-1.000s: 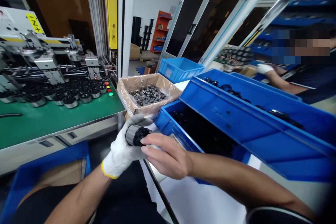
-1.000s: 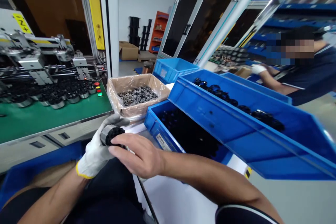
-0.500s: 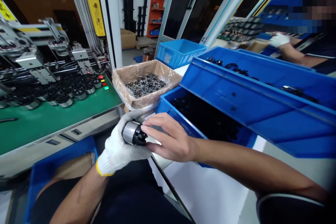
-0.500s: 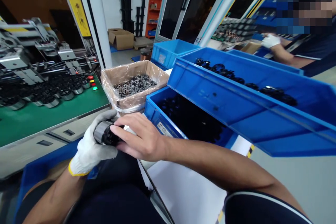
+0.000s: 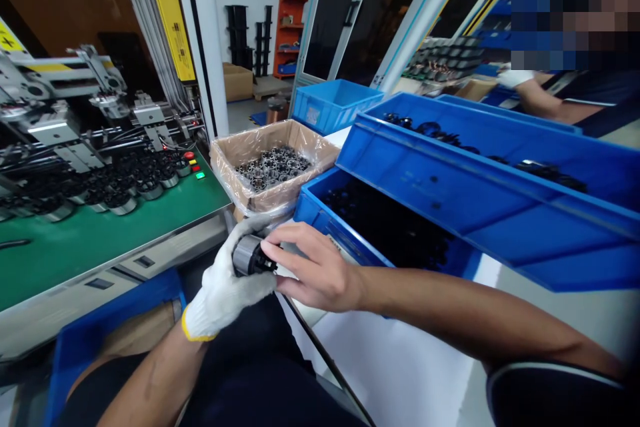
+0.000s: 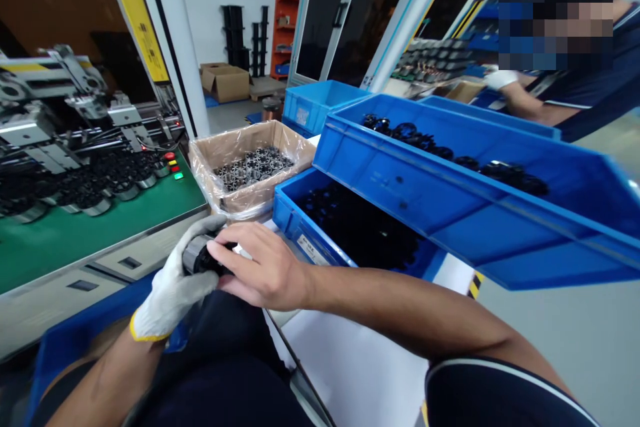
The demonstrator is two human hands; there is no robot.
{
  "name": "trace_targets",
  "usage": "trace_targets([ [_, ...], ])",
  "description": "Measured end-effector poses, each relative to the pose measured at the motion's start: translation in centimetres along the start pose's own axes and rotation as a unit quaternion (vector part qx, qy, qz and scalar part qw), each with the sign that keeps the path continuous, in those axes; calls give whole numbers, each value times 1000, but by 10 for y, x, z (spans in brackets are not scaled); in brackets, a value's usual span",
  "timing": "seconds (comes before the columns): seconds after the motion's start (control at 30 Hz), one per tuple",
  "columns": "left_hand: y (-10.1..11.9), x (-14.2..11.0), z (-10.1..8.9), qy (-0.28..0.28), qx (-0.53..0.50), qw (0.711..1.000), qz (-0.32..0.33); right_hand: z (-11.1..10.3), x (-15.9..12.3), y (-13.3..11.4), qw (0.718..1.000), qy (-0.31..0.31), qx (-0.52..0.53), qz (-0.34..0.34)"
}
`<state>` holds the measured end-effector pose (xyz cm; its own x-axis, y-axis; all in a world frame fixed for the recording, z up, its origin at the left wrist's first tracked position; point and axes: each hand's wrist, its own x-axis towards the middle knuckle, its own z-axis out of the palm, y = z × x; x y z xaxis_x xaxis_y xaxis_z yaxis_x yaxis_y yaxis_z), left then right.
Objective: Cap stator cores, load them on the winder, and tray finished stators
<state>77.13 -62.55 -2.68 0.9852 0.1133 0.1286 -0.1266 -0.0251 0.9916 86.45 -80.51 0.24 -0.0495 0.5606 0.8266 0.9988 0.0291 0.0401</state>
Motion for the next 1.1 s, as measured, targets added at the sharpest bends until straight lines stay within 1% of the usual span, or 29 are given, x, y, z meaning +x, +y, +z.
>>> trace_targets([
  [0.07,0,1,-2,13,25,1000,0,-1,0,5,1000,-6,26,3],
  [0.1,1,1,-3,23,34,999,8,-1,1,6,999,-5,50,20],
  [0.13,1,1,-5,34,36,998,25,-2,1,8,995,1,81,53],
  [0.17,1,1,-7,43,36,997,49,-2,1,8,988,12,119,100],
  [0.2,1,1,-9,50,34,995,78,-2,1,7,973,20,164,159],
  [0.23,0,1,-10,53,36,992,109,-1,1,6,951,18,214,222],
  [0.3,-4,-1,-12,54,62,984,157,2,0,2,894,-10,307,326],
  [0.33,-5,-2,-12,53,85,981,167,3,-1,0,871,-29,336,357],
  [0.37,-6,-3,-11,50,108,979,165,5,-2,-1,862,-43,343,370],
  [0.4,-7,-5,-10,47,127,979,155,5,-3,-1,871,-47,324,366],
  [0.43,-6,-6,-8,41,141,980,137,5,-3,-1,896,-40,283,340],
  [0.47,-4,-7,-6,36,153,981,115,5,-3,1,929,-24,225,293],
  [0.5,-1,-8,-5,35,164,982,89,4,-3,3,961,-8,159,226],
  [0.53,3,-9,-3,37,178,981,64,3,-3,5,984,4,95,148],
  [0.57,7,-9,-1,41,193,979,42,2,-3,7,996,12,44,77],
  [0.6,11,-9,0,45,207,977,23,0,-2,9,1000,14,10,26],
  [0.63,15,-8,1,44,216,975,8,-1,-2,10,1000,11,-8,-3],
  [0.67,17,-7,1,40,220,975,-3,-2,-1,11,1000,2,-14,-13],
  [0.73,19,-5,1,22,218,976,-14,-3,0,12,1000,-13,-5,-15],
  [0.87,15,-4,-1,-3,214,976,-43,-5,1,12,998,-41,13,-49],
  [0.97,11,-3,-1,-12,205,976,-74,-6,3,10,997,-63,15,-50],
  [1.07,3,-3,-1,-25,179,982,-57,-7,3,9,993,-101,5,-66],
  [1.1,-1,-4,-2,-32,165,984,-51,-8,2,8,992,-104,1,-72],
])
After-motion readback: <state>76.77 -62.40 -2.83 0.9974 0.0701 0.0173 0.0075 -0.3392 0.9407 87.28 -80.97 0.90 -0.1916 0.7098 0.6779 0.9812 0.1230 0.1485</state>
